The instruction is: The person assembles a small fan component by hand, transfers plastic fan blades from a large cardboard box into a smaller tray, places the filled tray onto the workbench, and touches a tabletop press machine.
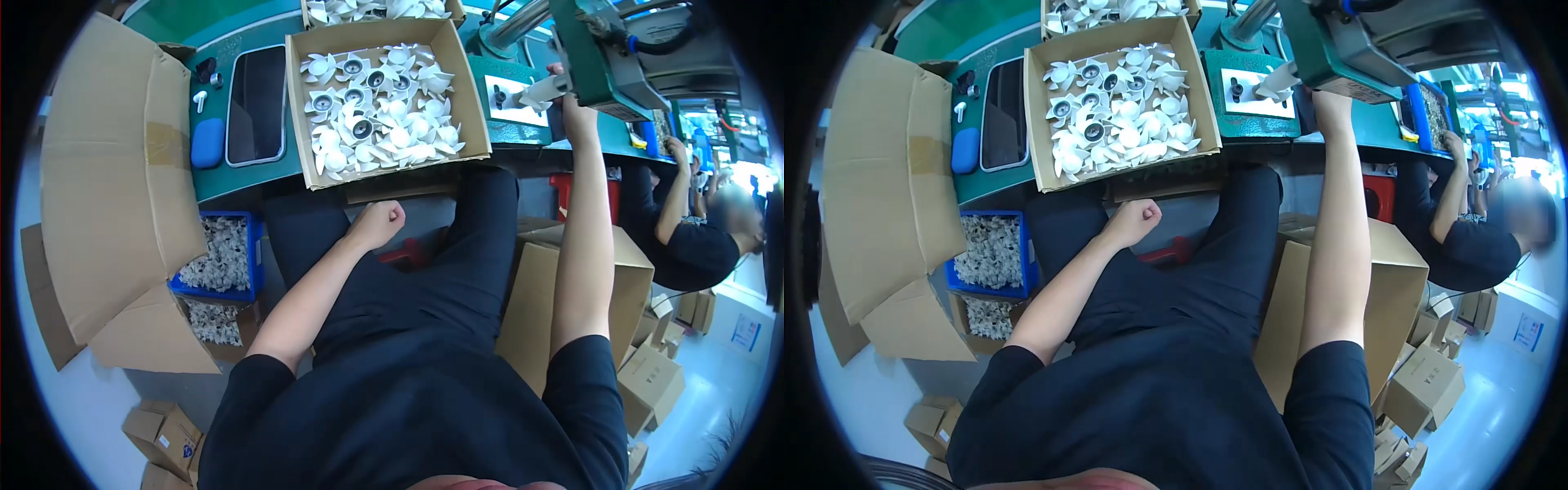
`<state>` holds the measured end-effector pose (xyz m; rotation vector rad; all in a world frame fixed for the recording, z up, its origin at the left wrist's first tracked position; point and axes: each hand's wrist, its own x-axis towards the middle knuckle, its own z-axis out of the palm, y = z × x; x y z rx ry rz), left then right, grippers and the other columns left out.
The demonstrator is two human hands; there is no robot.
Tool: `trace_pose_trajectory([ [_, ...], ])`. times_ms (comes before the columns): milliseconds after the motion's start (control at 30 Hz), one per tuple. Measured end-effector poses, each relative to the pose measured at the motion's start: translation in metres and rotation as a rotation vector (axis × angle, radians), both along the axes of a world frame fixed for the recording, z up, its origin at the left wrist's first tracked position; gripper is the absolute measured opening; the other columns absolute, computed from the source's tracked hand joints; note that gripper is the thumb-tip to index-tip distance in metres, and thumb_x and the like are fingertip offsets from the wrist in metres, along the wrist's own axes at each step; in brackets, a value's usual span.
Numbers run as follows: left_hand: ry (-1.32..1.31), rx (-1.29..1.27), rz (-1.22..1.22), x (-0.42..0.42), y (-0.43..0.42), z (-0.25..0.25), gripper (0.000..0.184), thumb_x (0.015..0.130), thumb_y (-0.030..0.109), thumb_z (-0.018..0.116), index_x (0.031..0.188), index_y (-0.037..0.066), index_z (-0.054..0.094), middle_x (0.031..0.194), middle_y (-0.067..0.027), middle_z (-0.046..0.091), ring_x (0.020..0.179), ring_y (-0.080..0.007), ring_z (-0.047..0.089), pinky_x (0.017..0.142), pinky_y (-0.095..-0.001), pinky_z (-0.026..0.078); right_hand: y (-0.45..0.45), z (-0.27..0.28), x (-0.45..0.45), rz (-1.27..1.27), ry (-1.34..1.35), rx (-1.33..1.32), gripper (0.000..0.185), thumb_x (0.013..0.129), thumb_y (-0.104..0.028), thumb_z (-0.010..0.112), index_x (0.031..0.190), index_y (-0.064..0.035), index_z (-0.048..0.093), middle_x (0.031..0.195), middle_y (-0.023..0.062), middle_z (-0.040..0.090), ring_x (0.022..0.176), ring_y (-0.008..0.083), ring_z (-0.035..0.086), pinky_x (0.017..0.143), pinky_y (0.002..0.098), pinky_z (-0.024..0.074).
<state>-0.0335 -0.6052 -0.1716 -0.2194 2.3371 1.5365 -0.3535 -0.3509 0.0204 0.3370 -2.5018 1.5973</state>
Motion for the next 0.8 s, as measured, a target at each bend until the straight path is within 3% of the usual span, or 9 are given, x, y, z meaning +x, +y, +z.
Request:
trace_pose_trajectory([
  [67,0.002,0.011,0.013,-0.004,0.003,-0.006,0.014,0.090,0.015,0.069,0.094,0.002,0.073,0.085,-0.0126,0.075,0.077,-0.0235,0.072,0.070,-0.0359,0.055,0.008,0.016,0.003,0.112,-0.038,0.229,0.012,0.085,0.001,0.067,0.096,-0.0013,0.072,0.100,0.0118,0.071,0.095,0.0220,0.064,0.088,0.0391,0.0510],
  [133,-0.022,0.053,0.040,-0.009,0.004,-0.010,0.013,0.086,0.015,0.069,0.091,0.003,0.073,0.084,-0.0142,0.075,0.078,-0.0305,0.073,0.070,-0.0390,0.056,0.024,0.013,0.007,0.242,0.054,0.135,0.015,0.086,0.001,0.069,0.100,-0.0012,0.073,0.103,0.0116,0.071,0.097,0.0215,0.065,0.089,0.0373,0.0509],
  [200,-0.005,0.043,0.061,-0.009,0.006,-0.016,0.013,0.085,0.015,0.069,0.090,0.004,0.073,0.083,-0.0141,0.075,0.078,-0.0305,0.073,0.070,-0.0392,0.056,0.020,0.011,0.026,0.387,0.116,0.037,0.018,0.086,0.000,0.070,0.103,-0.0011,0.074,0.106,0.0113,0.072,0.099,0.0211,0.065,0.091,0.0356,0.0508],
  [300,-0.012,0.007,0.057,0.008,0.009,-0.020,0.013,0.085,0.016,0.069,0.089,0.004,0.074,0.083,-0.0140,0.075,0.078,-0.0305,0.073,0.070,-0.0395,0.056,-0.040,0.049,0.102,0.360,0.350,0.221,0.037,0.090,-0.007,0.073,0.125,0.0014,0.069,0.118,0.0094,0.071,0.103,0.0174,0.064,0.095,0.0335,0.0499],
  [400,-0.019,-0.075,-0.032,0.009,0.011,-0.013,0.014,0.088,0.015,0.068,0.092,0.003,0.073,0.082,-0.0122,0.074,0.076,-0.0236,0.072,0.069,-0.0362,0.054,-0.045,0.029,0.110,0.236,0.355,0.047,0.039,0.086,-0.003,0.076,0.124,0.0014,0.070,0.119,0.0099,0.071,0.106,0.0182,0.065,0.097,0.0330,0.0498],
  [467,-0.014,-0.089,-0.035,0.007,0.011,-0.009,0.014,0.088,0.015,0.068,0.091,0.003,0.073,0.082,-0.0122,0.074,0.076,-0.0243,0.072,0.070,-0.0367,0.055,-0.049,0.026,0.115,0.182,0.375,-0.036,0.040,0.084,-0.002,0.078,0.123,0.0013,0.070,0.119,0.0102,0.071,0.108,0.0185,0.065,0.098,0.0327,0.0498],
  [567,-0.019,-0.109,-0.014,0.010,0.009,-0.008,0.014,0.088,0.015,0.067,0.091,0.003,0.073,0.083,-0.0124,0.074,0.077,-0.0257,0.072,0.071,-0.0376,0.055,-0.064,0.023,0.135,0.009,0.617,-0.030,0.037,0.085,-0.003,0.079,0.121,-0.0008,0.073,0.113,0.0111,0.073,0.106,0.0209,0.067,0.096,0.0325,0.0509],
  [700,-0.004,-0.122,0.014,0.009,0.011,-0.011,0.016,0.086,0.019,0.068,0.092,0.006,0.074,0.089,-0.0156,0.075,0.084,-0.0310,0.073,0.075,-0.0412,0.056,-0.100,0.061,0.171,0.286,0.729,0.143,0.031,0.085,-0.002,0.078,0.117,-0.0025,0.074,0.107,0.0125,0.073,0.103,0.0235,0.068,0.094,0.0330,0.0524],
  [800,-0.038,-0.176,-0.008,0.016,0.018,-0.009,0.017,0.087,0.020,0.068,0.094,0.007,0.074,0.090,-0.0160,0.075,0.085,-0.0315,0.074,0.075,-0.0417,0.056,-0.113,0.090,0.185,0.401,0.593,0.083,0.029,0.085,-0.002,0.078,0.113,-0.0020,0.075,0.105,0.0129,0.072,0.101,0.0248,0.068,0.092,0.0336,0.0530],
])
